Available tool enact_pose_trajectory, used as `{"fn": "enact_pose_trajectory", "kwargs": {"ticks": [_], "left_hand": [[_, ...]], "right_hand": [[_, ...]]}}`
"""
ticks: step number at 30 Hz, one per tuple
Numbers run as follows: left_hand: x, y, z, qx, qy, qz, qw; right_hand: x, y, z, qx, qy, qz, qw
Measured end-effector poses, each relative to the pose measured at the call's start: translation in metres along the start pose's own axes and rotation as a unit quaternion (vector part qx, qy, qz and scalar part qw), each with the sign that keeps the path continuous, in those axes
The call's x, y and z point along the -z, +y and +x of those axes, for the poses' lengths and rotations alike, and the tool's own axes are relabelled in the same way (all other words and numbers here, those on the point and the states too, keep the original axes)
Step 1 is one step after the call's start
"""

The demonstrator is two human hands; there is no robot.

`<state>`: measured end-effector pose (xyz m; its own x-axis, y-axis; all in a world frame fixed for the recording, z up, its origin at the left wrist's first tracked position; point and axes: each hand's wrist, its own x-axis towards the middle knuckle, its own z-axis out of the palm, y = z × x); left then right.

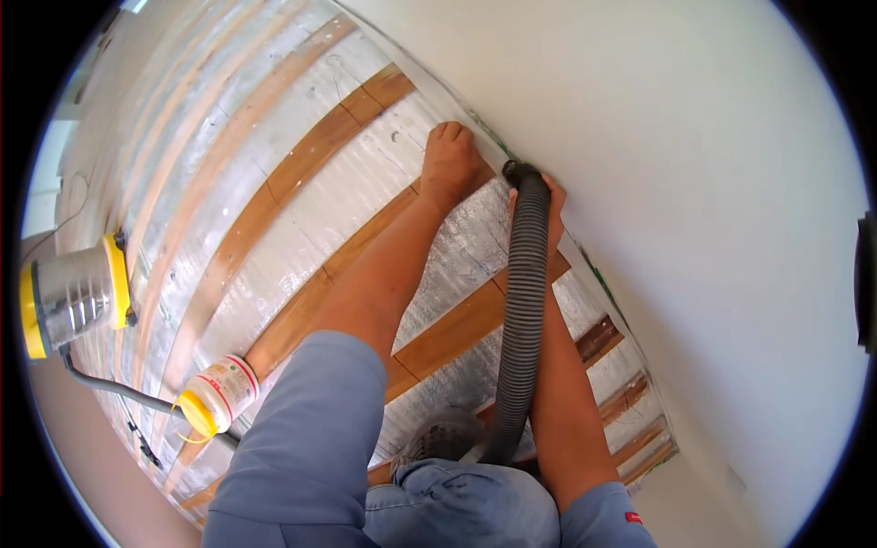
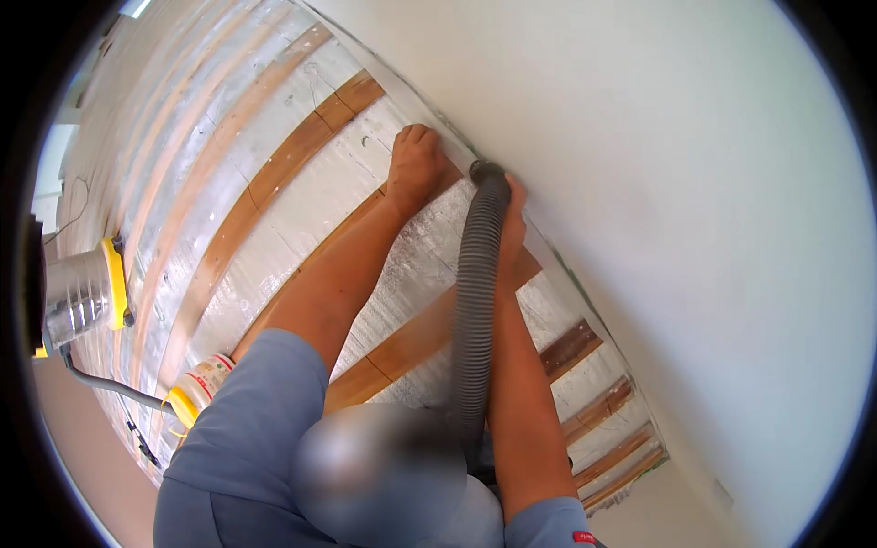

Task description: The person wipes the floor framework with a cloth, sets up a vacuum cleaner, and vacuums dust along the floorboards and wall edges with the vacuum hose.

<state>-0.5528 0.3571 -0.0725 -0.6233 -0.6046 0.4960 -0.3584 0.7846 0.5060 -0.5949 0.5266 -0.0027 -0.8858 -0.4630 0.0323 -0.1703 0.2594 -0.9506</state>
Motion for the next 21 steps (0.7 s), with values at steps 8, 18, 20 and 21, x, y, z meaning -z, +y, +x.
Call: {"fn": "enact_pose_trajectory", "kwargs": {"ticks": [8,18,20,21], "left_hand": [[-0.010,-0.009,-0.003,0.007,0.003,0.027,1.000],[-0.017,-0.017,-0.004,-0.008,0.007,0.049,0.999],[-0.017,-0.018,-0.004,-0.006,0.001,0.050,0.999],[-0.016,-0.018,-0.003,-0.004,-0.002,0.053,0.999]], "right_hand": [[0.013,0.010,-0.007,-0.028,0.043,0.008,0.999],[0.076,0.020,-0.051,-0.044,0.130,-0.077,0.988],[0.088,0.002,-0.055,-0.109,0.123,-0.058,0.985],[0.091,0.010,-0.058,-0.112,0.126,-0.060,0.984]]}}
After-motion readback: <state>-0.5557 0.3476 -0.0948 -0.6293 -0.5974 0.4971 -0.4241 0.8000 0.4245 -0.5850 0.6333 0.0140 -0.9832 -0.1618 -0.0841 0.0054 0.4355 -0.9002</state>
